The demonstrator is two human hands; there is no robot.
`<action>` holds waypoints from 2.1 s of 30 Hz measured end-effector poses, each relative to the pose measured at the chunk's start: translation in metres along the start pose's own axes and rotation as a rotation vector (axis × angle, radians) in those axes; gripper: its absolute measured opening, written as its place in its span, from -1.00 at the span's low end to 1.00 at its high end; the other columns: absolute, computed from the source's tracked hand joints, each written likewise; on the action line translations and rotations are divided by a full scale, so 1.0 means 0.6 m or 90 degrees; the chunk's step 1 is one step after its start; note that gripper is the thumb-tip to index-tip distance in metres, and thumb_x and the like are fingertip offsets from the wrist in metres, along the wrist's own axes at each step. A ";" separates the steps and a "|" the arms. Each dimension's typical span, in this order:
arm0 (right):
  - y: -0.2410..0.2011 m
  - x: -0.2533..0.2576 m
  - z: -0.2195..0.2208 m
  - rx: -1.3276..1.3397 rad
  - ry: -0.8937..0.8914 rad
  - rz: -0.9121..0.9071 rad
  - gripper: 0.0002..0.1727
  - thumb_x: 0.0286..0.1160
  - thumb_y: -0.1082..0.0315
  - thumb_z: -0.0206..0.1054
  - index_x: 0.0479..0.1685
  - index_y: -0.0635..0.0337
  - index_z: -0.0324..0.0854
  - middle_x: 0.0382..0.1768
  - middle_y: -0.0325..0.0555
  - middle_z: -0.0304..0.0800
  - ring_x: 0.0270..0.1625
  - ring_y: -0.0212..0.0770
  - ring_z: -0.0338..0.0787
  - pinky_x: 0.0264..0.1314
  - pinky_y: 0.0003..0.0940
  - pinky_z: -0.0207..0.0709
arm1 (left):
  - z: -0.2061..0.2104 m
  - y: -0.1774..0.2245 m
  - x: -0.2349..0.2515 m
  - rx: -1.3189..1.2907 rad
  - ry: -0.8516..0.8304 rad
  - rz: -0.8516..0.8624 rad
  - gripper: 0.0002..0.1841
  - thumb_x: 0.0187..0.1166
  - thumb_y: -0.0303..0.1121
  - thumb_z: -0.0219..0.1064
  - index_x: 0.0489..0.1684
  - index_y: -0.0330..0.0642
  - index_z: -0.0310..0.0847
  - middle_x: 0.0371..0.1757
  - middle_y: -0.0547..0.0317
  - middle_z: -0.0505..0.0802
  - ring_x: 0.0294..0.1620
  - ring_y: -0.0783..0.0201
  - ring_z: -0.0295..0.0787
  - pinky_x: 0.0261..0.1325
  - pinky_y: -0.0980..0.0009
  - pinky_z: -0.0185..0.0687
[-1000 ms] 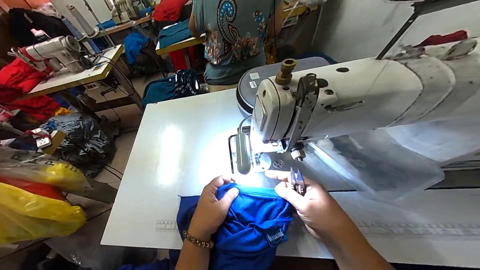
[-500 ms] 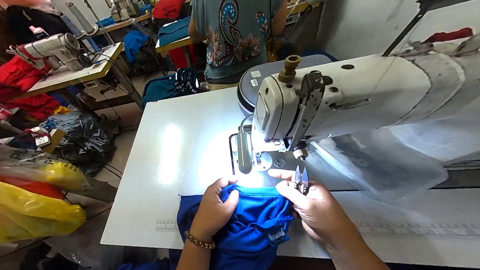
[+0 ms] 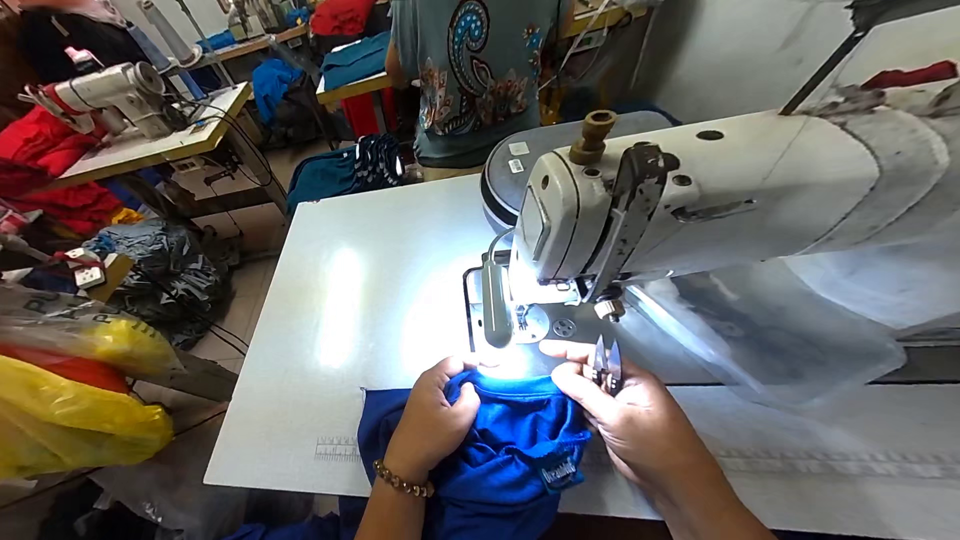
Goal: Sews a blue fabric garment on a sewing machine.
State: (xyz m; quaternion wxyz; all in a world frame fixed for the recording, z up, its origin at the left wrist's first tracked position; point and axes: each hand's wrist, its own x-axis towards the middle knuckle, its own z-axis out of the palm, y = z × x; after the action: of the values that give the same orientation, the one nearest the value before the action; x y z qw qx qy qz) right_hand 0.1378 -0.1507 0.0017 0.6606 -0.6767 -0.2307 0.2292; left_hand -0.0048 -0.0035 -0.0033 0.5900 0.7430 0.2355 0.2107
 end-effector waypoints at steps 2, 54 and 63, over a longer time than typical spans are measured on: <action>0.002 0.001 -0.002 0.019 -0.007 -0.001 -0.72 0.43 0.44 0.33 0.05 0.02 0.82 -0.55 -0.36 0.67 -0.70 -0.51 0.40 -0.69 -0.67 0.25 | -0.001 -0.001 0.000 0.002 0.001 0.008 -0.71 0.50 -0.57 0.23 0.03 -0.11 0.81 0.04 0.31 0.89 0.05 0.51 0.79 0.12 0.50 0.70; 0.019 -0.011 -0.033 0.133 0.085 0.051 -0.58 0.10 0.54 0.37 0.06 0.11 0.75 -0.60 -0.29 0.62 -0.69 -0.45 0.52 -0.74 -0.62 0.39 | 0.012 -0.009 0.001 -0.171 0.151 -0.043 -0.71 0.84 -0.35 0.07 0.35 0.04 0.63 -0.21 0.23 0.78 -0.31 0.43 0.68 -0.22 0.47 0.62; 0.021 -0.013 -0.033 0.150 0.096 0.042 -0.53 0.07 0.58 0.37 0.09 0.11 0.73 -0.59 -0.29 0.61 -0.70 -0.46 0.53 -0.74 -0.63 0.40 | 0.012 -0.007 -0.001 -0.210 0.184 -0.043 -0.69 0.82 -0.37 0.09 0.42 0.05 0.59 -0.31 0.24 0.77 -0.42 0.45 0.65 -0.30 0.51 0.60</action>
State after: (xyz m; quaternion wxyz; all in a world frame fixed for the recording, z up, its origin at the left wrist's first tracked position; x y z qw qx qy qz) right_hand 0.1439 -0.1712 -0.0103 0.7433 -0.6168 -0.1293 0.2246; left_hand -0.0015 -0.0088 -0.0088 0.6702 0.5906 0.3045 0.3307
